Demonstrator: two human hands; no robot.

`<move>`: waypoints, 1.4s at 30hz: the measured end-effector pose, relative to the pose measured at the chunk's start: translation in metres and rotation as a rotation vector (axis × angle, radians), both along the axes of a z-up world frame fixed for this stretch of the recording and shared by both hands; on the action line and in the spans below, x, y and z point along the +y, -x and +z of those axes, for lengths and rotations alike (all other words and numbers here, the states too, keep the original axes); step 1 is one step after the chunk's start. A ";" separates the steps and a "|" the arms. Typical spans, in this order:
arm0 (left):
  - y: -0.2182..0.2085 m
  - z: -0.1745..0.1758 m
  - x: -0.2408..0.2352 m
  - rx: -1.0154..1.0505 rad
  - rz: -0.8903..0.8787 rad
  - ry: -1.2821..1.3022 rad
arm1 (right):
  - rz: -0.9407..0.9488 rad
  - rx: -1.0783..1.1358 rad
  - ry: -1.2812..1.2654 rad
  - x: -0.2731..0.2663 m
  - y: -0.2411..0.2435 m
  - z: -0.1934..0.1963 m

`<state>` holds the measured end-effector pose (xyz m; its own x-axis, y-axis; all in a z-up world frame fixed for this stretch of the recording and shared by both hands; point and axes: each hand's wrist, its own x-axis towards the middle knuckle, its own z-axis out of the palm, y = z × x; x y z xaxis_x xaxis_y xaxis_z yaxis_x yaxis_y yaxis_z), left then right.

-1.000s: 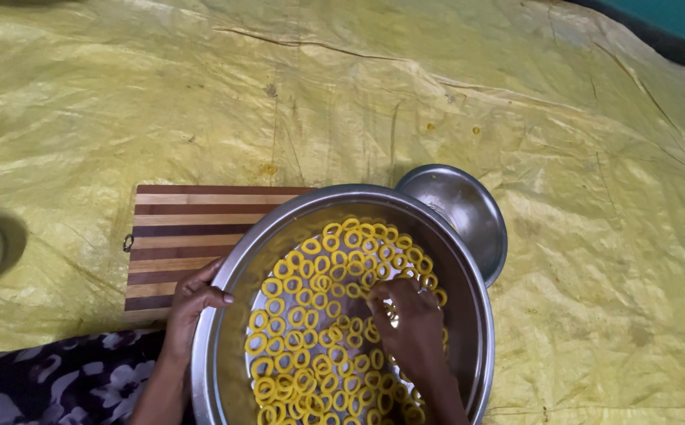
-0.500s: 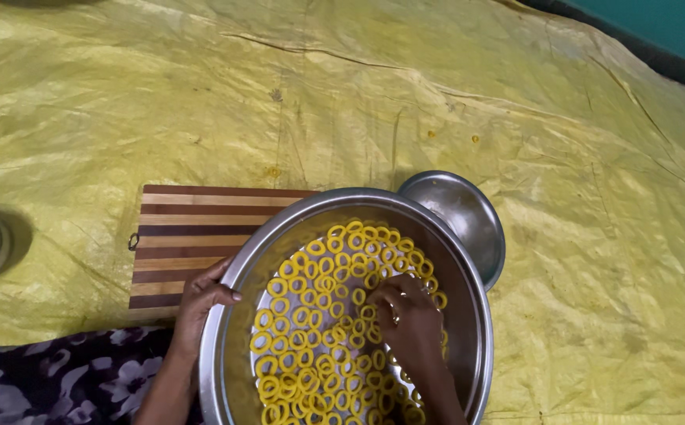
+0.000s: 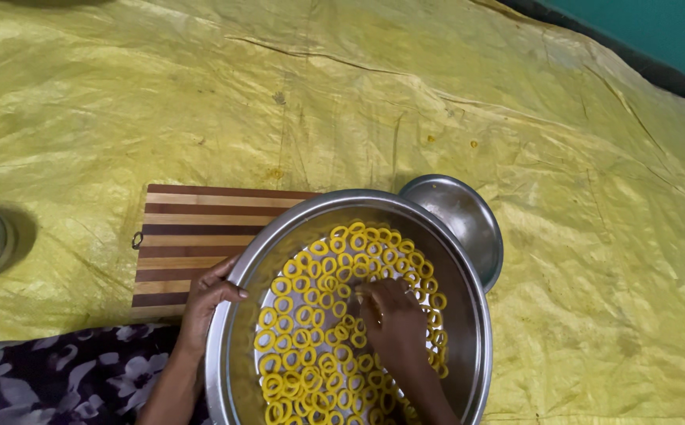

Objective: The person shapes small pieces of yellow dough into ring shapes by hand and places them into a large metal tray. The person also arranges the rings within the tray to fill available space.

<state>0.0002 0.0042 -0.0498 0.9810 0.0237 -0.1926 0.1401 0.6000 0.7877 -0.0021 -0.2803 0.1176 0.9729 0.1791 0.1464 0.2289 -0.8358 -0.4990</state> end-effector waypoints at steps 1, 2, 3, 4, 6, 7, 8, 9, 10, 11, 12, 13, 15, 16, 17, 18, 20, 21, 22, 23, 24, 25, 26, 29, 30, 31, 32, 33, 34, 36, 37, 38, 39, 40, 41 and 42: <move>0.000 -0.001 0.000 -0.022 0.010 -0.025 | -0.025 0.080 -0.109 0.000 -0.001 0.000; -0.001 -0.001 0.000 0.001 0.009 0.000 | -0.047 0.060 -0.054 0.000 -0.002 0.000; -0.001 -0.001 0.000 0.027 0.008 0.026 | -0.070 0.041 0.000 0.000 -0.002 0.000; -0.001 -0.002 0.000 0.052 0.006 0.051 | -0.093 0.023 0.055 0.001 -0.003 0.000; 0.000 -0.001 0.000 0.018 0.001 0.021 | -0.041 -0.077 0.049 0.004 -0.004 -0.001; 0.001 0.000 0.000 0.003 0.000 0.007 | -0.014 -0.125 0.048 0.005 -0.004 -0.002; 0.000 0.001 -0.001 0.016 0.003 0.020 | 0.015 -0.118 0.052 0.007 -0.004 -0.002; -0.001 0.002 -0.002 0.030 0.005 0.033 | 0.042 -0.110 0.056 0.008 -0.003 -0.004; -0.001 0.002 -0.002 0.043 0.007 0.045 | 0.069 -0.103 0.060 0.010 -0.003 -0.005; -0.001 0.003 -0.002 0.015 0.007 0.024 | 0.075 -0.136 0.090 0.011 -0.002 -0.006; -0.001 0.004 -0.002 -0.012 0.008 0.002 | 0.081 -0.170 0.120 0.012 -0.003 -0.007; -0.002 0.004 -0.003 -0.041 0.008 -0.019 | 0.087 -0.205 0.150 0.013 -0.003 -0.007; -0.002 0.004 -0.003 -0.030 0.013 -0.005 | 0.095 -0.209 0.149 0.014 -0.004 -0.007; -0.002 0.004 -0.004 -0.024 0.014 0.003 | 0.098 -0.212 0.148 0.013 -0.003 -0.006; -0.002 0.004 -0.004 -0.023 0.013 0.004 | 0.113 -0.234 0.116 0.014 -0.004 -0.005; -0.002 0.004 -0.004 -0.022 0.012 0.004 | 0.127 -0.256 0.083 0.014 -0.004 -0.004; -0.001 0.003 -0.005 -0.022 0.006 0.003 | 0.055 -0.114 -0.040 0.015 -0.002 -0.002; -0.001 0.002 -0.005 -0.026 0.003 0.001 | -0.030 0.050 -0.130 0.015 -0.002 -0.001; -0.002 0.002 -0.005 -0.029 0.000 -0.001 | -0.115 0.213 -0.218 0.015 -0.002 0.000; -0.002 0.002 -0.004 -0.030 -0.001 -0.005 | -0.118 0.152 -0.180 0.015 -0.003 0.001; -0.002 0.002 -0.004 -0.030 -0.002 -0.009 | -0.121 0.090 -0.142 0.014 -0.004 0.002; -0.004 0.002 -0.004 -0.032 -0.006 -0.012 | -0.126 0.027 -0.104 0.013 -0.003 0.003; -0.004 0.002 -0.005 -0.030 -0.008 0.006 | -0.120 0.006 -0.053 0.012 -0.004 0.004; -0.003 0.006 -0.004 -0.033 -0.009 0.034 | -0.038 0.008 0.023 0.012 -0.003 0.006; -0.003 0.006 -0.004 -0.040 -0.013 0.027 | 0.025 0.053 -0.002 0.012 0.000 0.005; -0.004 0.008 -0.004 -0.046 -0.020 0.020 | 0.085 0.098 -0.026 0.012 0.002 0.005; -0.004 0.010 -0.004 -0.046 -0.021 0.016 | 0.104 0.072 0.019 0.012 0.003 0.005; -0.004 0.011 -0.004 -0.046 -0.022 0.011 | 0.123 0.046 0.064 0.014 0.005 0.004; -0.003 0.013 -0.003 -0.045 -0.023 0.006 | 0.142 0.021 0.108 0.016 0.006 0.004; -0.003 0.015 -0.003 -0.005 -0.025 0.066 | 0.095 0.126 0.077 0.016 0.006 0.004; -0.003 0.015 -0.003 0.016 -0.026 0.097 | 0.072 0.180 0.061 0.016 0.006 0.003; -0.003 0.015 -0.004 -0.002 -0.021 0.080 | 0.048 0.134 0.069 0.016 0.006 0.002; -0.003 0.014 -0.004 -0.020 -0.015 0.064 | 0.025 0.090 0.077 0.016 0.005 0.002; -0.003 0.012 -0.005 -0.037 -0.009 0.048 | 0.002 0.045 0.085 0.015 0.004 0.001; -0.003 0.011 -0.005 -0.026 -0.003 0.001 | -0.001 0.105 0.027 0.014 0.004 0.001; -0.004 0.009 -0.005 -0.015 0.003 -0.046 | -0.004 0.165 -0.031 0.012 0.004 0.002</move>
